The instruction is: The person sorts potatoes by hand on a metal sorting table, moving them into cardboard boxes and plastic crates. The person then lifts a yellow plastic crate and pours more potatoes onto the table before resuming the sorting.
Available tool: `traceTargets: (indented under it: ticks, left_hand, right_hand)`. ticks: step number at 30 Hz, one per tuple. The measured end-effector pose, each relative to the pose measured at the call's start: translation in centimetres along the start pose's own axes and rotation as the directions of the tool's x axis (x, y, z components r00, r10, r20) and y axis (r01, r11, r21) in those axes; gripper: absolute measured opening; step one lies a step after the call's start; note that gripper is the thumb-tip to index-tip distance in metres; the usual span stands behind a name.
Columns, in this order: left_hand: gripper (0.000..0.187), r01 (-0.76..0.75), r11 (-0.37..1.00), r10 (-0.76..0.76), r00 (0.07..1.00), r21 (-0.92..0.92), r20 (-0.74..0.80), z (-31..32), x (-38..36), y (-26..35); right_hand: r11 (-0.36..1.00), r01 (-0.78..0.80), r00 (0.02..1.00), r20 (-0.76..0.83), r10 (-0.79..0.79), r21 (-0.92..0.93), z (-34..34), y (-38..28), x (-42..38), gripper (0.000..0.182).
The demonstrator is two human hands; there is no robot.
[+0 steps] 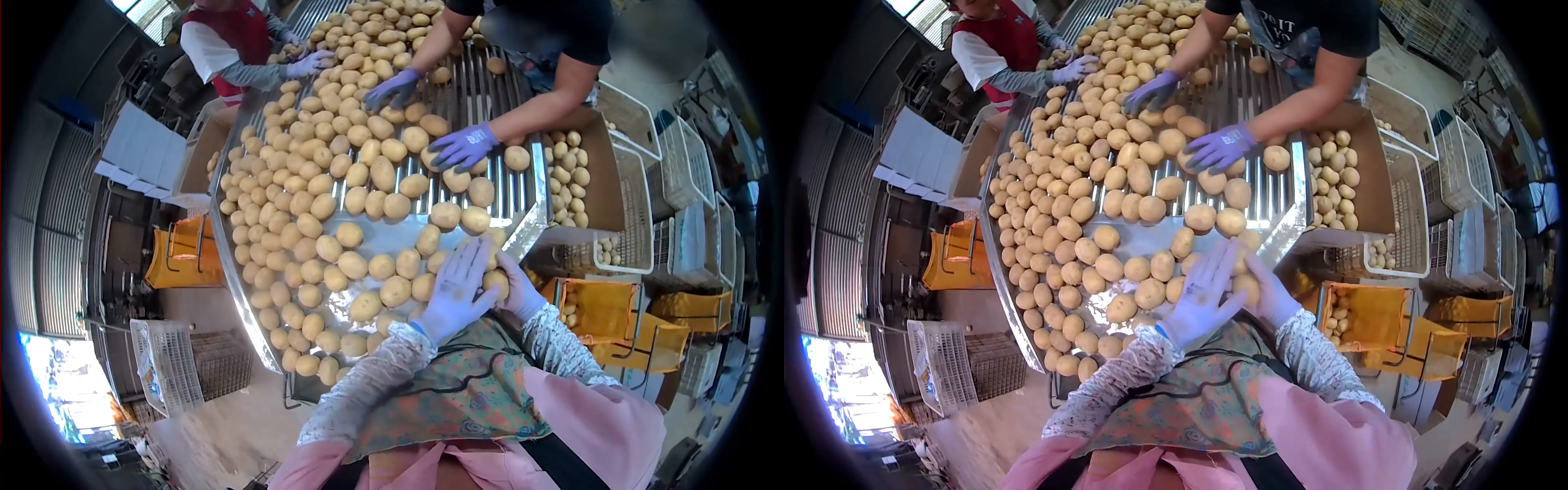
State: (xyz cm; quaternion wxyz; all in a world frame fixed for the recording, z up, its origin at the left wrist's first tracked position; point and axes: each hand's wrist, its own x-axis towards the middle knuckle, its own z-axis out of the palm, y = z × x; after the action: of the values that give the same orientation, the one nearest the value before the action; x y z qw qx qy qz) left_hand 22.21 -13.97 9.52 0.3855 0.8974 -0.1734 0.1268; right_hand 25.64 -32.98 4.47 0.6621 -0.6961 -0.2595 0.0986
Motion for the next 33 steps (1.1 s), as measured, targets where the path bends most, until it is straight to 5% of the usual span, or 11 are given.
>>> traceTargets:
  ticks: [2, 8, 10, 12, 16, 18, 19, 21, 26, 31, 33]
  left_hand:
    - [0.066, 0.005, 1.0, -0.004, 1.0, -0.018, 0.027, -0.2, -1.5, 0.7]
    - [0.073, -0.039, 0.892, -0.101, 0.954, 0.45, 0.283, -5.5, -14.4, -6.9]
    - [0.076, 0.225, 0.759, -0.416, 0.89, 0.612, 0.189, -9.2, -12.9, -4.5]
    - [0.078, 0.442, 0.651, -0.543, 0.84, 0.617, -0.028, -9.5, -17.4, -10.5]
    - [0.079, 0.604, 0.556, -0.452, 0.796, 0.571, -0.402, -3.7, -18.5, -15.1]
    - [0.081, 0.594, 0.476, -0.531, 0.782, 0.648, -0.327, -2.2, -12.5, -8.9]
    - [0.08, 0.548, 0.486, -0.557, 0.794, 0.681, -0.242, -1.7, -11.4, -7.3]
    - [0.078, 0.403, 0.716, -0.485, 0.874, 0.57, -0.009, -2.7, -11.1, -4.2]
    - [0.074, 0.2, 0.956, -0.264, 0.905, 0.214, 0.334, -6.2, -17.1, -6.2]
    - [0.077, 0.7, 0.457, -0.559, 0.706, 0.548, -0.435, -6.4, -18.3, -12.0]
    - [0.079, 0.766, 0.425, -0.632, 0.632, 0.482, -0.449, -6.2, -14.3, -11.9]
  right_hand:
    - [0.214, -0.545, 0.693, 0.292, 0.659, 0.811, -1.6, -0.5, 0.2, 0.057]
    - [0.283, -0.362, 0.847, 0.186, 0.498, 0.888, -7.9, -0.5, -0.8, 0.054]
    - [0.219, -0.165, 0.931, 0.079, 0.356, 0.962, -12.9, 0.4, 0.4, 0.058]
    - [0.26, 0.156, 0.689, -0.293, 0.663, 0.953, -14.3, -5.0, 3.9, 0.072]
    - [0.637, -0.004, 0.587, -0.514, 0.626, 0.771, -16.6, 1.1, 5.4, 0.062]
    - [0.888, -0.143, 0.808, -0.466, 0.36, 0.438, -14.8, 8.5, 5.5, 0.048]
    - [0.885, -0.243, 0.906, -0.418, 0.06, -0.398, -10.3, 4.6, 6.7, 0.046]
    - [0.607, 0.164, 0.986, 0.14, -0.087, -0.778, -5.9, 0.5, 8.8, 0.056]
    - [0.396, 0.166, 0.975, 0.211, 0.072, -0.903, 1.0, -0.3, 9.3, 0.077]
    - [0.401, 0.276, 0.946, 0.321, 0.047, -0.874, 8.1, 1.0, 7.6, 0.079]
    - [0.41, 0.503, 0.86, 0.49, -0.146, -0.761, 11.6, 3.4, 6.6, 0.062]
